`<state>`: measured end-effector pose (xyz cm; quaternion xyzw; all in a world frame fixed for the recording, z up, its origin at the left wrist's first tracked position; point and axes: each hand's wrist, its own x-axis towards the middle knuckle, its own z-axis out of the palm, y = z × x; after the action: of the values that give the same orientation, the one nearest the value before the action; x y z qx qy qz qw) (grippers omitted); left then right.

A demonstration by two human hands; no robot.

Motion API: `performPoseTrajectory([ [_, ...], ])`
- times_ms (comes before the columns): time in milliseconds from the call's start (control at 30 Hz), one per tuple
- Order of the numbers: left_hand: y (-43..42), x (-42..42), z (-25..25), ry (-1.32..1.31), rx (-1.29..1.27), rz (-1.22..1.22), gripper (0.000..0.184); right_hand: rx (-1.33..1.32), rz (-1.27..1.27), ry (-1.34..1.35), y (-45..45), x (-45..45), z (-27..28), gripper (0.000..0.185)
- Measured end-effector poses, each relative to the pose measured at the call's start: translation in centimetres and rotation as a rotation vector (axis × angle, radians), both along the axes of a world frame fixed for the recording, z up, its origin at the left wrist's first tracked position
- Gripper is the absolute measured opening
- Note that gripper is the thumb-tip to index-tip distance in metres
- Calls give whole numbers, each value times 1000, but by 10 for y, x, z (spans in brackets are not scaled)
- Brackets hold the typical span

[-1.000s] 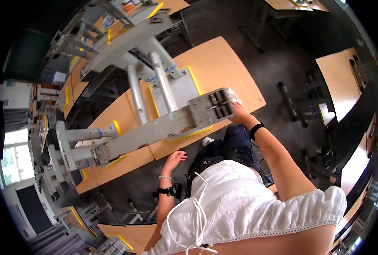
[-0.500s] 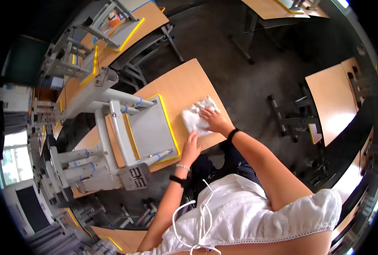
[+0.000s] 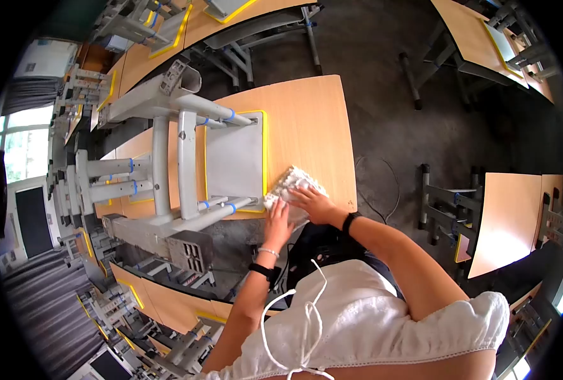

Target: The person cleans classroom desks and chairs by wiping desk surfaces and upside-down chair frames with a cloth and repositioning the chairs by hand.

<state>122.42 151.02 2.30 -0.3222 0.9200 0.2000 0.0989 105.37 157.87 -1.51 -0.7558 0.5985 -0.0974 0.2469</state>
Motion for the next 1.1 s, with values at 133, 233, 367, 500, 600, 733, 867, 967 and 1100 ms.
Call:
performPoseTrajectory([
  [133, 8, -5, -17, 34, -5, 67, 65, 9, -1, 10, 6, -3, -3, 81],
  [233, 12, -8, -15, -1, -19, 102, 64, 5, 63, -77, -3, -18, -1, 80],
  [367, 0, -21, -12, -43, -31, 182, 64, -25, 214, -119, -32, -47, -11, 79],
  [500, -17, -72, -20, -44, -77, 327, 67, -97, 307, -83, -85, -94, -15, 77],
  [600, -46, -129, -32, 17, -146, 447, 70, -83, 332, -59, -131, -144, -15, 78],
  [733, -111, -215, -46, 42, -185, 428, 69, -97, 256, -3, -185, -228, -17, 81],
  [867, -143, -296, -47, 173, -113, 400, 68, -147, 96, -45, -197, -302, -14, 78],
  [967, -140, -330, -52, 301, -74, 403, 66, -121, 34, -30, -182, -325, -6, 76],
  [1100, -95, -322, -52, 338, -43, 382, 68, -70, 26, -33, -136, -318, -3, 77],
])
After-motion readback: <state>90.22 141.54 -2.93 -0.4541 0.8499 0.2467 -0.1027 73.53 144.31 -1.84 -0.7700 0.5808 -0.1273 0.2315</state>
